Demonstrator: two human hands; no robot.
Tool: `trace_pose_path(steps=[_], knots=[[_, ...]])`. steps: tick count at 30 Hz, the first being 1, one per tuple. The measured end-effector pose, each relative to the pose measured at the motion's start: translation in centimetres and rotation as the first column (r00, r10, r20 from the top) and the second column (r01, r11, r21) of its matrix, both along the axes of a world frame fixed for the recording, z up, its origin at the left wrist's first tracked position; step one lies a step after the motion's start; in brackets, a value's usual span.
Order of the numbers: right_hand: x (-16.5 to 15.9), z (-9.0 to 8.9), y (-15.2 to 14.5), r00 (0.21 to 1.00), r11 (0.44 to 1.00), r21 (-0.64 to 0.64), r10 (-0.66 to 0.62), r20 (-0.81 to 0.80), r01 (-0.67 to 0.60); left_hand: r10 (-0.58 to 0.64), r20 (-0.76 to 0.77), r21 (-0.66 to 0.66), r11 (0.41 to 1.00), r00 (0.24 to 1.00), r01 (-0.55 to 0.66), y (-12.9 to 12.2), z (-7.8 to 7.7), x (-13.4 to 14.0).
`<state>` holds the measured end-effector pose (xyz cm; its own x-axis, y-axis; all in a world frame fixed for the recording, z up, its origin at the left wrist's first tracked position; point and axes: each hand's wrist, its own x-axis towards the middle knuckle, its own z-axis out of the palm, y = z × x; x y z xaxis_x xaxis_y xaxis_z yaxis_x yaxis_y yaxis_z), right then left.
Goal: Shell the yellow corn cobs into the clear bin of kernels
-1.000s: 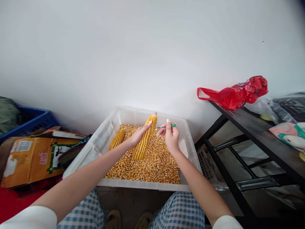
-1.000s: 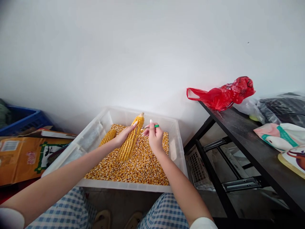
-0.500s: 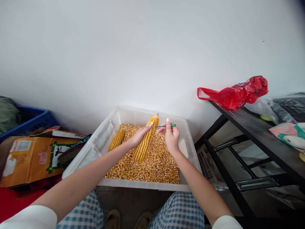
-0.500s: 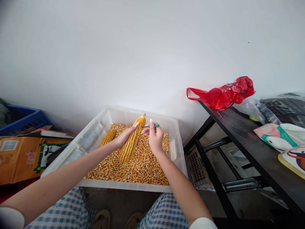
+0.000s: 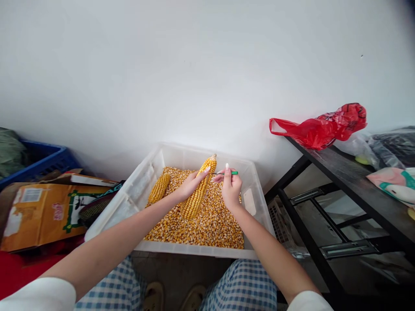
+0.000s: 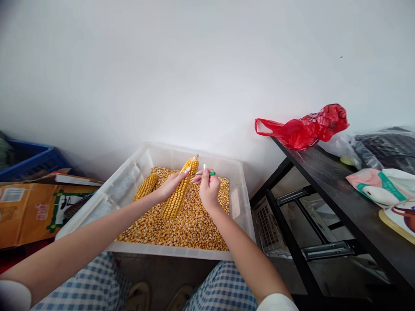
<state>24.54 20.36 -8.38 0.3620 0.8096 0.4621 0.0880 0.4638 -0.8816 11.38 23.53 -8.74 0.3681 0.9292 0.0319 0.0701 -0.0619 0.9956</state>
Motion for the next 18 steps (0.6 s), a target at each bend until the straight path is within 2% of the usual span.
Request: trace_pose_path(steps=[4, 11, 18], knots=[[0.1, -0.3, 0.1, 1.000, 1.000, -0.010, -0.001, 0.030, 0.001, -0.002, -0.046, 0.062, 0.998, 0.999, 0.005, -0.1, -0.1, 0.0], [0.3, 0.1, 0.8, 0.982, 0.992, -0.086, 0.073, -0.175, -0.090, -0.002, -0.128, 0.147, 0.989, 0.992, 0.021, 0.4, 0.0, -0.3], [0.2, 0.2, 1.0, 0.940, 0.978, -0.142, 0.102, -0.325, -0.155, -0.005, -0.187, 0.163, 0.986, 0.982, 0.036, 1.6, -0.7, -0.9]])
